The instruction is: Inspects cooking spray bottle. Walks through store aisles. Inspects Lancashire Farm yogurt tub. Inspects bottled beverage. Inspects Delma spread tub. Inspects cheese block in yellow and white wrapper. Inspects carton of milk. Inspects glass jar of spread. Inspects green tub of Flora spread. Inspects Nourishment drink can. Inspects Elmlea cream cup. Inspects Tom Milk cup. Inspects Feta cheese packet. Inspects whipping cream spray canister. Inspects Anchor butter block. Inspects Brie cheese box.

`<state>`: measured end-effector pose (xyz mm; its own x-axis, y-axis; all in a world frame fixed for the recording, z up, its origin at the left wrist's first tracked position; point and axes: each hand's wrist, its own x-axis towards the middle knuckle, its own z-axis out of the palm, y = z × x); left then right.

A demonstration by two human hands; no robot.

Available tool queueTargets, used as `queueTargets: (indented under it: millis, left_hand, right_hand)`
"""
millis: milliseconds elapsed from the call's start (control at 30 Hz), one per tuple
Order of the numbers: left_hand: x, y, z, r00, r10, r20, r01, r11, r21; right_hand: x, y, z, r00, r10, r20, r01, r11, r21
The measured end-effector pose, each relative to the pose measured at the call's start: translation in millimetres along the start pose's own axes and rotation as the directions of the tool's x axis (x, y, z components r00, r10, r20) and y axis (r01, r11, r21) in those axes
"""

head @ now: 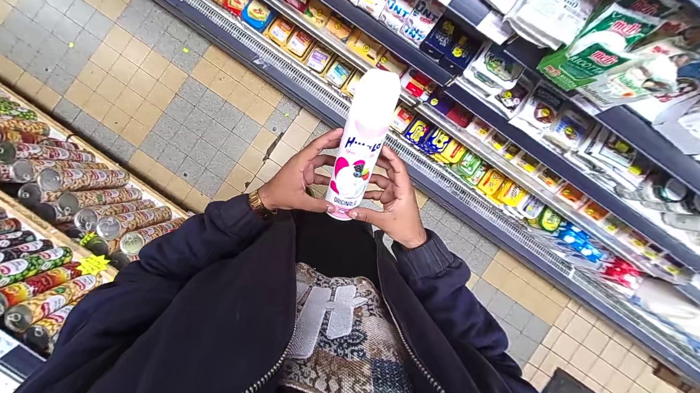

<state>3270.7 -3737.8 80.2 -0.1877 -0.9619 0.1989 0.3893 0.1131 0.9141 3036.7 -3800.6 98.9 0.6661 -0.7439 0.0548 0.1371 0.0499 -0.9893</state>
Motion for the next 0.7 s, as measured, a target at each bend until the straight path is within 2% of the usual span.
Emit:
queueTargets:
  millis: [700]
  left_hand:
    - [3.8, 0.0, 1.6, 0.998, -0.047, 0.040, 0.047, 0.999, 0.005]
  right_hand:
    - [-4.8, -3.3, -0.8, 1.000, 0.013, -0.025, -0.014, 0.999, -0.051]
